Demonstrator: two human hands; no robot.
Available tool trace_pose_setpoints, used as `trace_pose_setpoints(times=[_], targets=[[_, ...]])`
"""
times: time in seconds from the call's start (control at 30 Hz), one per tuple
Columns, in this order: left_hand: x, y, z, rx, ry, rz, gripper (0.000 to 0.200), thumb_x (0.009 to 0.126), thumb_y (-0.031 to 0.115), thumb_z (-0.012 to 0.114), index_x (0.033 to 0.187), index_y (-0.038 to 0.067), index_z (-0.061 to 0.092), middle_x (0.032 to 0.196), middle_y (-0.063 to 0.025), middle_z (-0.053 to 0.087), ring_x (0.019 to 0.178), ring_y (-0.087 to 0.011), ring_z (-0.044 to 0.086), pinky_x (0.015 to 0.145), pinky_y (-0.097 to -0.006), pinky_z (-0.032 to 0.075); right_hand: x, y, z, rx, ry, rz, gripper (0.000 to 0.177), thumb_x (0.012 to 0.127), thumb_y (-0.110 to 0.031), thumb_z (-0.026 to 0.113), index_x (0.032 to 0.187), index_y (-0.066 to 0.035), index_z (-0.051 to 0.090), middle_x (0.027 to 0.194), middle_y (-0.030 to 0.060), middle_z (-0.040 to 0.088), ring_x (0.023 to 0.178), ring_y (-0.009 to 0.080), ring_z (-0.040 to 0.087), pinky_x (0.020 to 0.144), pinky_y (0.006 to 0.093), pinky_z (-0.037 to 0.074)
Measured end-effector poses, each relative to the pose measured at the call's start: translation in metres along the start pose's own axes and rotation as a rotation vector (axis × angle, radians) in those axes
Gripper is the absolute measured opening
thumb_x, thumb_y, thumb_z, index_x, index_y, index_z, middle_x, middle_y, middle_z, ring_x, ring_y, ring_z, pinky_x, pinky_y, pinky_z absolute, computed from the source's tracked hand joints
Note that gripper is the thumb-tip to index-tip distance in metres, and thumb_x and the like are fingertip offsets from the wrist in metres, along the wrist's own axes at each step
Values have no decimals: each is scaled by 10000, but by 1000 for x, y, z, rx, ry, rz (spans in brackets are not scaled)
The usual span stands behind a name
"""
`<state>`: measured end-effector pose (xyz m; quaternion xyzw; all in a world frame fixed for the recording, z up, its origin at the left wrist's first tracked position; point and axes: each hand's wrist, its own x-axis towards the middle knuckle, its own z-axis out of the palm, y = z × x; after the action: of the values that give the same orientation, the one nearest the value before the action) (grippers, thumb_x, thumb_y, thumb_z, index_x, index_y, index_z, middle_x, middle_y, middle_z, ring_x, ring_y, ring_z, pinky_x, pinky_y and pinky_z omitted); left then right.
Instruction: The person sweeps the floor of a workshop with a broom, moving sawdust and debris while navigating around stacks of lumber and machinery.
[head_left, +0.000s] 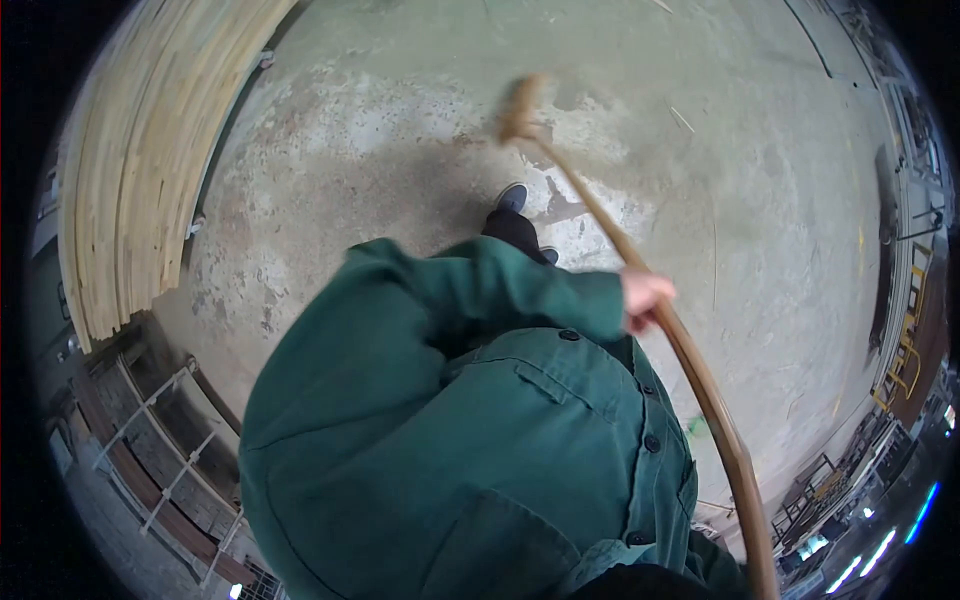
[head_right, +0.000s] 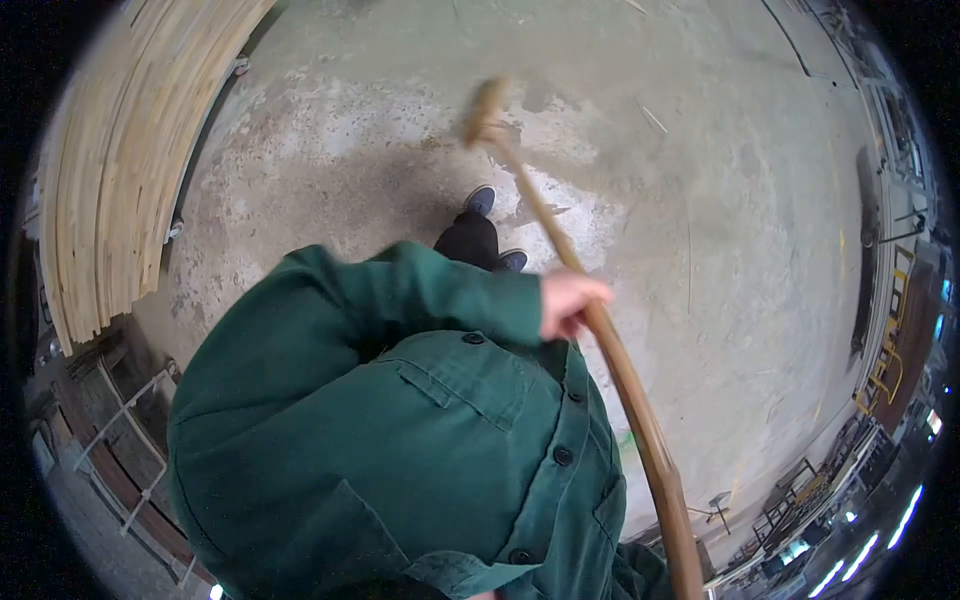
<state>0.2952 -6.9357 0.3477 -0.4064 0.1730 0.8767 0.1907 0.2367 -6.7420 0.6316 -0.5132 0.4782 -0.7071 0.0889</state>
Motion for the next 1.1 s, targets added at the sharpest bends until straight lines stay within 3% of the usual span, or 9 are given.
trace_pose_setpoints(times=[0.17, 0.27, 0.33, 0.43, 0.5, 0.57, 0.73, 0.9, 1.1], targets=[[74, 46, -165, -173, 98, 98, 135, 596, 129, 402, 476, 105, 345, 432, -8, 323, 339, -105, 304, 272, -210, 242, -58, 130, -15, -279, 272, 124, 150, 648, -162, 363, 580, -33, 328, 407, 47, 309, 314, 134, 311, 295, 288, 280], [128, 48, -198, 86, 254, -54, 129, 609, 148, 390, 499, 87, 362, 446, -12, 348, 337, -108, 321, 275, -222, 267, -49, 160, 27, 189, 313, 319, 140, 624, -136, 373, 541, -72, 281, 372, 2, 211, 329, 95, 233, 359, 236, 221], [143, 22, -140, 500, 226, 239, 194, 626, 203, 362, 519, 48, 408, 430, -38, 375, 333, -116, 365, 298, -229, 311, -61, 119, -10, -103, 274, 246, 121, 662, -163, 353, 644, -48, 390, 368, 26, 286, 312, 119, 283, 346, 285, 276], [169, -3, -52, 1055, -331, 452, 197, 578, 141, 376, 414, 36, 404, 343, -58, 359, 269, -121, 335, 278, -226, 284, -62, 57, -22, -74, 152, 207, 139, 624, -138, 371, 506, -81, 324, 388, 24, 316, 336, 122, 314, 331, 251, 254], [185, -15, 3, 433, -269, 85, 216, 589, 152, 350, 418, 23, 381, 356, -61, 351, 262, -126, 316, 265, -235, 265, -50, 34, -2, -64, 116, 87, 129, 614, -128, 365, 507, -84, 309, 394, 28, 328, 337, 124, 338, 317, 260, 272], [195, -17, 39, 346, -270, -41, 204, 588, 164, 346, 458, 10, 378, 364, -72, 327, 248, -131, 287, 245, -242, 250, -43, 10, 14, -150, -10, 152, 128, 619, -124, 364, 508, -81, 316, 394, 26, 326, 333, 122, 329, 319, 257, 268], [120, -52, 89, 320, -334, 54, 193, 585, 179, 364, 473, 26, 401, 379, -70, 383, 256, -129, 351, 251, -257, 282, -40, -25, 5, -152, -35, 153, 129, 629, -115, 361, 510, -76, 333, 392, 22, 323, 322, 116, 304, 326, 250, 260], [43, -66, 24, -18, 8, -51, 128, 538, 120, 457, 450, 95, 367, 395, -11, 333, 271, -93, 277, 232, -208, 192, -56, -8, -48, 33, 151, 98, 134, 640, -106, 358, 511, -70, 349, 391, 17, 319, 311, 110, 279, 333, 243, 252], [155, -37, -91, 150, 247, -80, 137, 585, 161, 362, 484, 68, 363, 437, -38, 333, 302, -120, 297, 267, -221, 242, -81, 76, -59, 8, 358, 316, 123, 635, -132, 375, 535, -61, 378, 396, 8, 330, 314, 101, 275, 334, 223, 239]])
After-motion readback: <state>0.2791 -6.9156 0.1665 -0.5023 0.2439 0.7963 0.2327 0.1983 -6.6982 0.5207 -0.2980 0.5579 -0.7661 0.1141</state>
